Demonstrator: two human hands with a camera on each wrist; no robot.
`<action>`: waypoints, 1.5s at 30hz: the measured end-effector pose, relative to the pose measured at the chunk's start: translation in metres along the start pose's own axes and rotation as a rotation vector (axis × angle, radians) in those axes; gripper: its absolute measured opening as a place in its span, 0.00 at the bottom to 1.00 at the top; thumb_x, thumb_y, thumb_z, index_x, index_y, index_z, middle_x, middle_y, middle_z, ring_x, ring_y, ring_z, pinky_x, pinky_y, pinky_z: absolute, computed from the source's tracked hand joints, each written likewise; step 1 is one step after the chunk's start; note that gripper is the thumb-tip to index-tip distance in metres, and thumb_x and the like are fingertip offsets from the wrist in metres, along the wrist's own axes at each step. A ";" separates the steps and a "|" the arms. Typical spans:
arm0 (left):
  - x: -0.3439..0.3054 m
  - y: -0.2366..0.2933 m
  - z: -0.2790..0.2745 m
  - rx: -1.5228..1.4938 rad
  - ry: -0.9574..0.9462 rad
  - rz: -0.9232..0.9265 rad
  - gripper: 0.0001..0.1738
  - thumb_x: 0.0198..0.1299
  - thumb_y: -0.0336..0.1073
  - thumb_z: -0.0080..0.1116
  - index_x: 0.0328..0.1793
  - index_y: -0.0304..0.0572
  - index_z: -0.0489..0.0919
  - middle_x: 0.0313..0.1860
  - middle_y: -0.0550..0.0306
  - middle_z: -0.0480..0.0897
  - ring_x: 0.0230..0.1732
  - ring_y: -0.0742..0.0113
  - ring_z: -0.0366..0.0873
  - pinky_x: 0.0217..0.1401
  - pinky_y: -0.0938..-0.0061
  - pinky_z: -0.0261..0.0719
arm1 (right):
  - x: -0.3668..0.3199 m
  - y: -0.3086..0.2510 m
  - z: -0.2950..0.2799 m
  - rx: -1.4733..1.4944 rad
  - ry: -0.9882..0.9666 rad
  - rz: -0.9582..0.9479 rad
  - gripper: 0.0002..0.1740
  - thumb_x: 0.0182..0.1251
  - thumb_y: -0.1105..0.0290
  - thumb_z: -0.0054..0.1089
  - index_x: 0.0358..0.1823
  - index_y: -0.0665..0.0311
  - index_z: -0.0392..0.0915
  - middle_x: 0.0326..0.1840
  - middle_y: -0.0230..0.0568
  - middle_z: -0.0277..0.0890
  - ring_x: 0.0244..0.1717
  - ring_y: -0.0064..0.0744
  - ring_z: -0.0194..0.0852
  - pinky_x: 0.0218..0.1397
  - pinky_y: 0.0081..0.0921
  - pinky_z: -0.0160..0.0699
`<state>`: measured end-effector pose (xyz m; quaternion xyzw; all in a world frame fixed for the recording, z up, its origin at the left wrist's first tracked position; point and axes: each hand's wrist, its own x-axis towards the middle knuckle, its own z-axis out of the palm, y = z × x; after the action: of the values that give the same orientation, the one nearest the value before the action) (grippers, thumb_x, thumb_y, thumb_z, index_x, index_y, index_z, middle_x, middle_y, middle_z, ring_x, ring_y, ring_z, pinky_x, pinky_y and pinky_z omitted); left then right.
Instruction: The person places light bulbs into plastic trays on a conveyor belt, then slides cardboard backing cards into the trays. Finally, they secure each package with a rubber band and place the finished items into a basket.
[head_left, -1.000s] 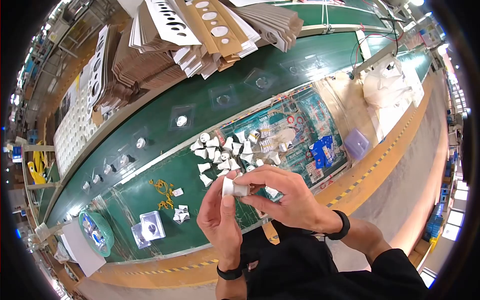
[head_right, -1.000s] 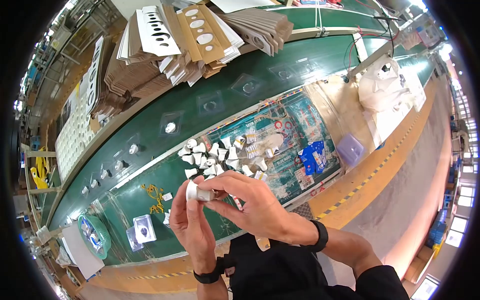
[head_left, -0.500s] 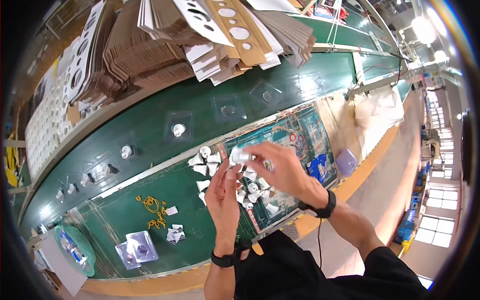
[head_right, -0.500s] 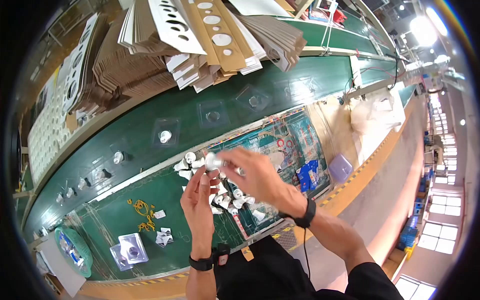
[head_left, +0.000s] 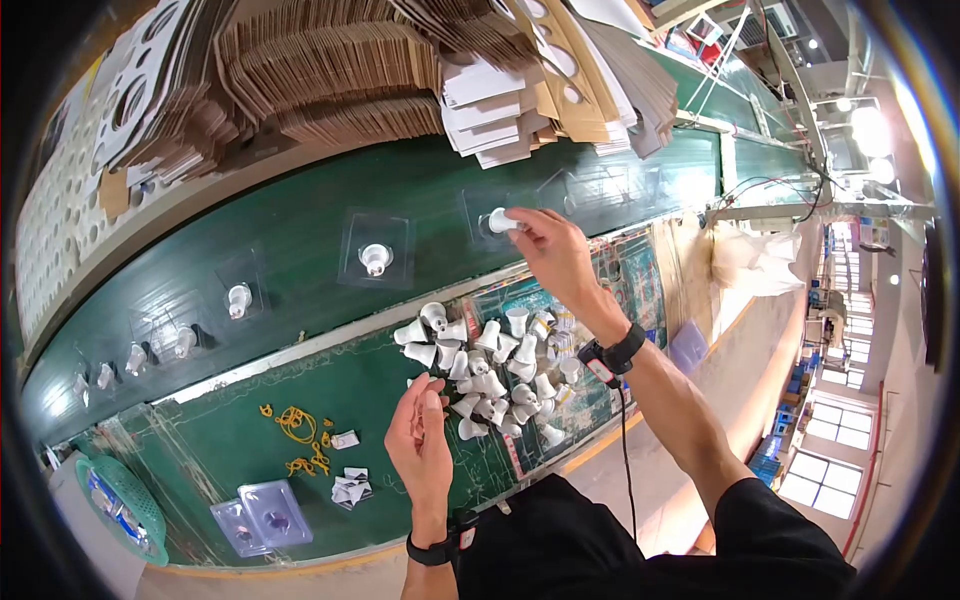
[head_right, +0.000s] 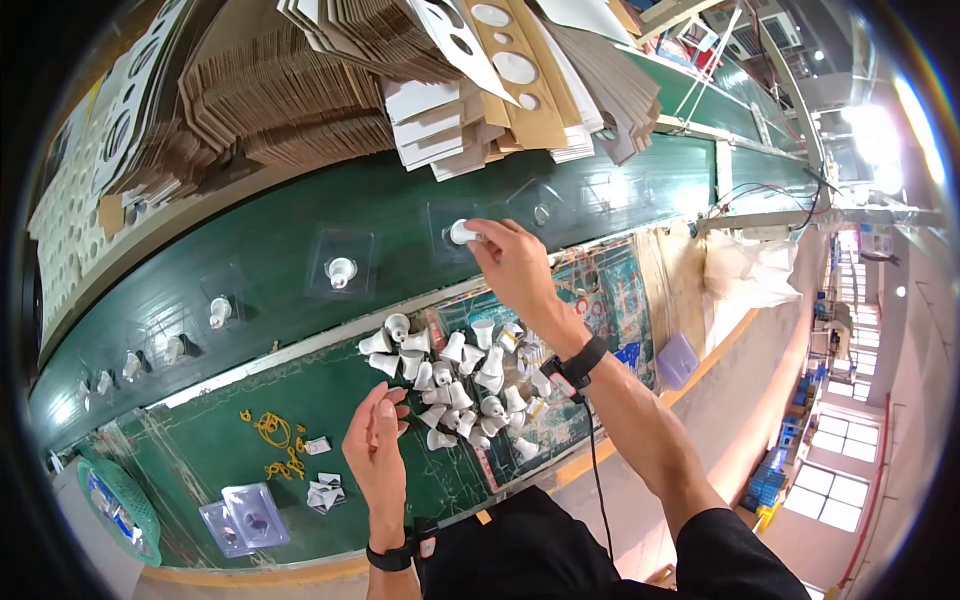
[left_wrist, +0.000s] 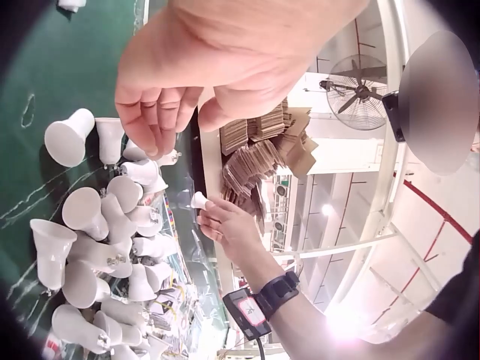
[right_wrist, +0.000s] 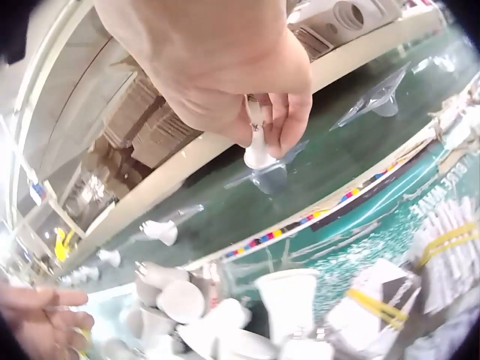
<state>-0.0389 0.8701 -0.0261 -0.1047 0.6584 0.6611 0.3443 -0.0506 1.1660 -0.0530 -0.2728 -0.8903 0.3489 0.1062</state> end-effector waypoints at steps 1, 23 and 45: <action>0.003 -0.001 0.000 0.011 -0.004 0.000 0.23 0.79 0.41 0.57 0.70 0.33 0.81 0.55 0.51 0.89 0.49 0.69 0.85 0.52 0.74 0.82 | 0.000 -0.003 0.000 -0.091 0.020 -0.074 0.15 0.70 0.72 0.69 0.56 0.64 0.85 0.45 0.47 0.85 0.38 0.44 0.87 0.43 0.36 0.84; 0.024 -0.021 -0.013 0.097 0.194 0.092 0.18 0.78 0.35 0.59 0.66 0.29 0.81 0.43 0.58 0.86 0.38 0.77 0.80 0.41 0.80 0.77 | -0.049 -0.057 -0.029 -0.070 -0.171 -0.270 0.08 0.67 0.74 0.67 0.46 0.67 0.85 0.41 0.45 0.84 0.42 0.51 0.84 0.43 0.40 0.85; -0.013 0.049 0.054 0.003 -0.230 0.350 0.30 0.71 0.27 0.68 0.76 0.29 0.73 0.59 0.48 0.85 0.57 0.67 0.83 0.62 0.72 0.81 | -0.086 -0.104 -0.091 0.791 -0.551 0.295 0.16 0.78 0.69 0.66 0.60 0.72 0.83 0.47 0.34 0.87 0.45 0.16 0.82 0.48 0.20 0.82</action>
<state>-0.0408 0.9221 0.0267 0.0880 0.6239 0.7173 0.2975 0.0127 1.1063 0.0846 -0.2325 -0.6368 0.7299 -0.0881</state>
